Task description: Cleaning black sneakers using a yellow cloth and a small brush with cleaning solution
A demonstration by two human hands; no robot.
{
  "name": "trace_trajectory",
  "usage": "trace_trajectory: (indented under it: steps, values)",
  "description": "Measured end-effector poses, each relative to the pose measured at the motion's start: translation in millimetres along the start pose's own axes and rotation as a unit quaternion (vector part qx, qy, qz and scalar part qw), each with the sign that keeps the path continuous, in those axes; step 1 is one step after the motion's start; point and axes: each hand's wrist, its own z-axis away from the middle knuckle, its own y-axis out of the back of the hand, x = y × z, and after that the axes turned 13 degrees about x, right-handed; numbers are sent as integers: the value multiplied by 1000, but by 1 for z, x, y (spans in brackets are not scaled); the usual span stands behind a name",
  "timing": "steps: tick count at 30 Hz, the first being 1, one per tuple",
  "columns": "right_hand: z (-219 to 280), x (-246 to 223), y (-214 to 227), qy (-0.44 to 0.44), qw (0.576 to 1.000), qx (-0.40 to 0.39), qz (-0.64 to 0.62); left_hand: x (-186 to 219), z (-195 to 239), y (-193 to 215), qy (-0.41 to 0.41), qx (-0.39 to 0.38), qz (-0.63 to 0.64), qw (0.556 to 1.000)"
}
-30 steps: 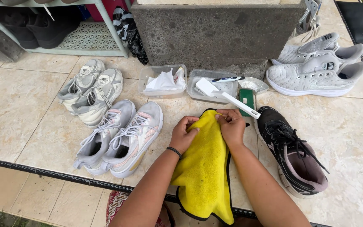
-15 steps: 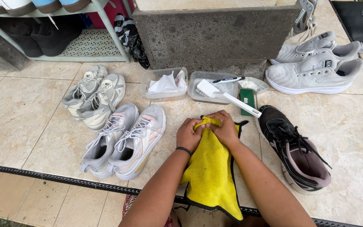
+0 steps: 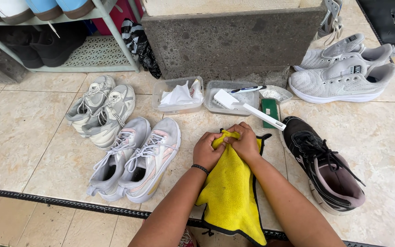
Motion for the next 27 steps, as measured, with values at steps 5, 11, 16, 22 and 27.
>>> trace_trajectory:
  steps: [5, 11, 16, 22, 27]
  values:
    - [6, -3, 1, -10, 1000, 27, -10, 7, 2, 5, 13, -2, 2, 1000]
    - [11, -11, 14, -41, 998, 48, -29, 18, 3, 14, 9, -45, -2, 999]
    - [9, -4, 20, -40, 999, -5, -3, 17, -1, 14, 5, -66, -7, 998]
    - [10, -4, 8, -54, 995, 69, -47, 4, -4, 6, -15, -25, 2, 1000]
    - [16, -3, 15, -27, 988, 87, -124, -5, 6, 0, -62, 60, 65, 994]
